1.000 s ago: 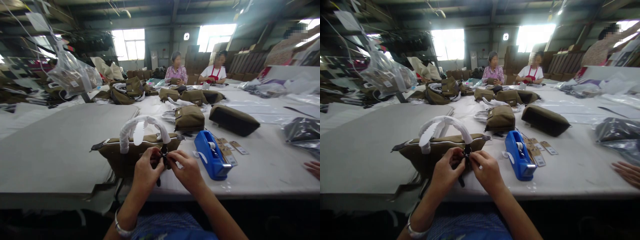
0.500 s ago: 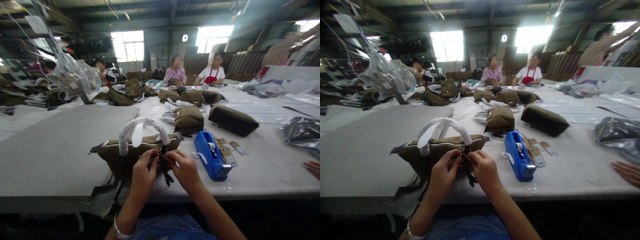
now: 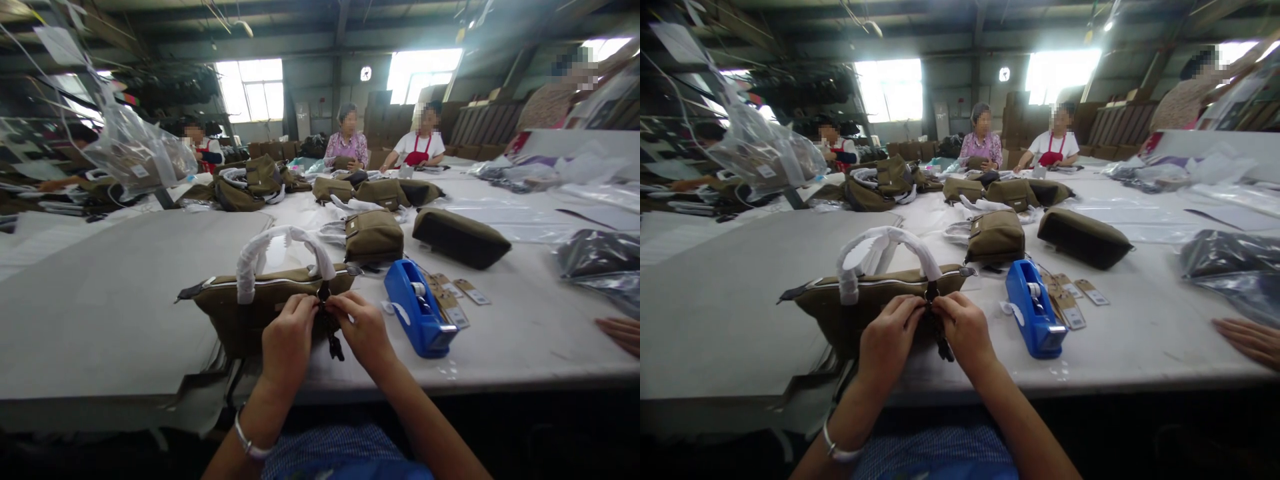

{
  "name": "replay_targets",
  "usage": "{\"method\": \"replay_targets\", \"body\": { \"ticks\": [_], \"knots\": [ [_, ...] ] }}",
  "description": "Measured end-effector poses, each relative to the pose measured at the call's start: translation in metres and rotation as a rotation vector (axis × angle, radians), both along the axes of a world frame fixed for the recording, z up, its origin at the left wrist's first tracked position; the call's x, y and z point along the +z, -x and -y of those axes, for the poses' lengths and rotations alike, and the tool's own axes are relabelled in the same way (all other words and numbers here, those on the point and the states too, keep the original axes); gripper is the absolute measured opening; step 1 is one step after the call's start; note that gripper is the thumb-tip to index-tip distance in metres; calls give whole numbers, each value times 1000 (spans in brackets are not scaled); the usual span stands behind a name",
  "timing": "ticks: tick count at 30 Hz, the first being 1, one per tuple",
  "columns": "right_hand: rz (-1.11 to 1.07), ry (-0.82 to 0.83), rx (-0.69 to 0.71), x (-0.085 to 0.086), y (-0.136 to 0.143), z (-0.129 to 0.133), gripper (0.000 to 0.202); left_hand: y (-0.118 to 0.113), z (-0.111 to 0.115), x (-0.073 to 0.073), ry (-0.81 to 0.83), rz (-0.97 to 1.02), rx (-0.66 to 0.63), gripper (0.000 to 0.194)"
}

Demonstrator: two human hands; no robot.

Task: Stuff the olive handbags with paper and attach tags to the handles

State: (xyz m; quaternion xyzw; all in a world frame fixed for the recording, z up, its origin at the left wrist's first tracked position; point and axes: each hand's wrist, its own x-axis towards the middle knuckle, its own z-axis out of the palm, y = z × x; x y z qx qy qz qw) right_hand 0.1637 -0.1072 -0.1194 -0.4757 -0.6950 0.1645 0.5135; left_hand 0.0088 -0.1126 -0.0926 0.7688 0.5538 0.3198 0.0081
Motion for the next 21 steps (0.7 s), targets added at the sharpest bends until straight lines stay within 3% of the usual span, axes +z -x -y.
{"method": "replay_targets", "body": {
  "ticks": [4,11,16,21],
  "knots": [
    [-35,18,4,3,0,-1,24,-1,-4,2,19,-4,11,13],
    [-40,10,-13,5,-1,-1,16,9,-14,2,46,156,-173,13],
    [-104,-68,-65,-1,-8,3,18,19,-13,2,107,415,-186,8],
    [-5,-57,-95,-7,-29,14,22,23,-8,4,236,737,-173,15]
  ]
}}
